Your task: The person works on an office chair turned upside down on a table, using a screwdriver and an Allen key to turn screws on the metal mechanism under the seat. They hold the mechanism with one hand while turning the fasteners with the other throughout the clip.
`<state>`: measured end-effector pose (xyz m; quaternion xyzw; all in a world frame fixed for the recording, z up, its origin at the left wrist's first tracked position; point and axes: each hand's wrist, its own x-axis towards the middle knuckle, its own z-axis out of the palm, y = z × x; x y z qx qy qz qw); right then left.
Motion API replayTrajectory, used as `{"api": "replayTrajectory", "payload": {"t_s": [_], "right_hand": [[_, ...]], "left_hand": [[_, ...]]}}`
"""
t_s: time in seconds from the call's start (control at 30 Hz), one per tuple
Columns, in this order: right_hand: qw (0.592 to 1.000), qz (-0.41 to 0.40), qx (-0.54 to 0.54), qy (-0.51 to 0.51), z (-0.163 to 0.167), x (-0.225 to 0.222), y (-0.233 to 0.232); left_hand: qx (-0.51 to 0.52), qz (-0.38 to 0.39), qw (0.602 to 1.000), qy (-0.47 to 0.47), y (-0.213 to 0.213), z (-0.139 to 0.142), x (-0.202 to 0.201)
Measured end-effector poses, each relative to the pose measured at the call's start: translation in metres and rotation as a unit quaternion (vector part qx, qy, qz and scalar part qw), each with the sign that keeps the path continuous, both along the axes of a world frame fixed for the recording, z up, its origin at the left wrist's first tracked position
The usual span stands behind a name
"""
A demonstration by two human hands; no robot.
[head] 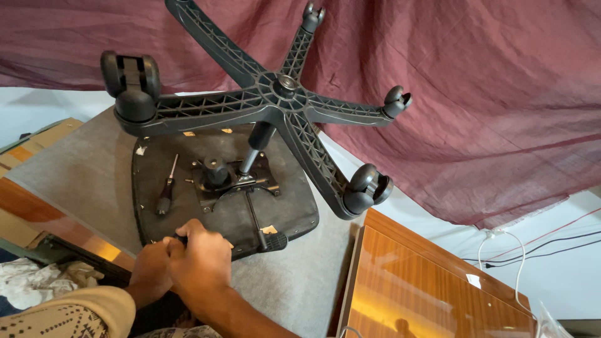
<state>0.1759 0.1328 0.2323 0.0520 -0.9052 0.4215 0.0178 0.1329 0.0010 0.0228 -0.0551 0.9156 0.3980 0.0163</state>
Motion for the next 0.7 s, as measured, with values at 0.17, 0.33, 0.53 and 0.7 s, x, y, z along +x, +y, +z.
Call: {"api": "replayTrajectory", "payload": {"t_s": [0.17, 0.33, 0.53, 0.7], "right_hand": [[0.997, 0.025, -0.007, 0.078, 0.000, 0.004, 0.004], [0.988, 0.126, -0.005, 0.086, -0.005, 0.003, 0.019], [0.978, 0.195, 0.039, -0.059, -0.007, -0.019, 0.023], [0.974, 0.187, 0.123, -0.039, -0.014, -0.027, 0.012]], "left_hand": [[-0.108, -0.097, 0.988, 0.057, -0.001, -0.003, 0.001], [0.094, -0.018, 0.992, -0.086, -0.007, -0.002, 0.002], [-0.011, -0.110, 0.988, -0.108, -0.013, 0.005, -0.011], [-0.042, -0.141, 0.989, -0.009, -0.015, 0.000, -0.014]]}}
